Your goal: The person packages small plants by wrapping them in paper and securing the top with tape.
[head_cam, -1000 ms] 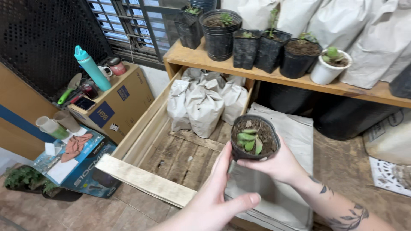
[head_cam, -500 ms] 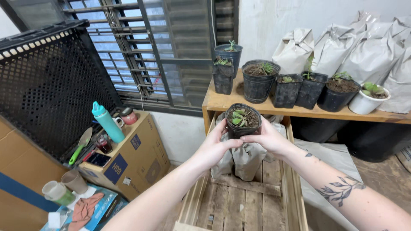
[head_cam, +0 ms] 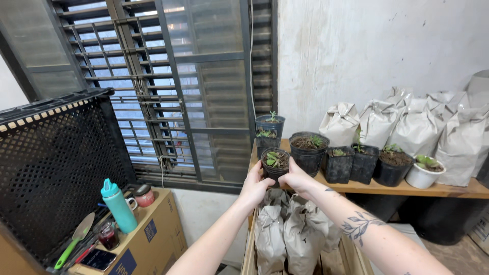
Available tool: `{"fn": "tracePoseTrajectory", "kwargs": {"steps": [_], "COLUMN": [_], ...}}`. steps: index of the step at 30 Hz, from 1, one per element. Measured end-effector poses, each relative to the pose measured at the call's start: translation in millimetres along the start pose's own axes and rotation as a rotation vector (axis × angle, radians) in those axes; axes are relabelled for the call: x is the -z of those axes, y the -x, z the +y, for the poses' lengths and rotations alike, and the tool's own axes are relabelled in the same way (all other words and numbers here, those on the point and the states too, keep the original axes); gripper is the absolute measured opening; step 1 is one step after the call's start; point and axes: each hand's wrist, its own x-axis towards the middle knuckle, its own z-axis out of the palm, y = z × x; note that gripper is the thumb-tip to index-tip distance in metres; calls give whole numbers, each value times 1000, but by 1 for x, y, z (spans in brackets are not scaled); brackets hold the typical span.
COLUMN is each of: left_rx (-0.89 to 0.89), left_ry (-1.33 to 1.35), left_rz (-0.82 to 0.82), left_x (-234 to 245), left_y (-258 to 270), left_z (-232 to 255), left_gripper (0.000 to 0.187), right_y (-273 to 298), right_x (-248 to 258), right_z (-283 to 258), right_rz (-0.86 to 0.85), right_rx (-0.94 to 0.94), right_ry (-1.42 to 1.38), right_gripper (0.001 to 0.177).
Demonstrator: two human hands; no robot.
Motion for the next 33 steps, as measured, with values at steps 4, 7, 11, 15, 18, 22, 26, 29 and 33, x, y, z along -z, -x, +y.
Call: {"fn": "tracePoseTrajectory", "kwargs": {"steps": [4,7,11,15,18,22,26,29,33], "left_rx": [10,-5,5,-3,-31,-54,-64,-23,12], "left_ry": [-93,-117,-110,-77,31,92,89,88,68], "left_rz": [69,94,116,116,99,75,46,54,49], "left_x": [16,21,21,28,27,28,27,25,14], "left_y": [-43,-62,-75,-88,-82,-79,-75,-64,-26], "left_z": [-27,-35,-50,-72,-72,-73,-74,-70,-31], "left_gripper": [92,91,92,96,100,101,104,105,103], "right_y": [41,32,14,-14,-23,-34,-28,-23,-8], "right_x": [-43,-45,-35,-22,-17,-8,-9,-7,-7], "right_z": [-65,-66,-55,-20,6,18,18,19,19], "right_rz": [39,57,57,36,49,69,86,90,73], "right_rx": [-50,-44,-87,-70,6,36,26,22,14], "right_ry": [97,127,224,244,251,266,266,228,171], "right_gripper": [137,138,134,134,122,104,89,94,112]}}
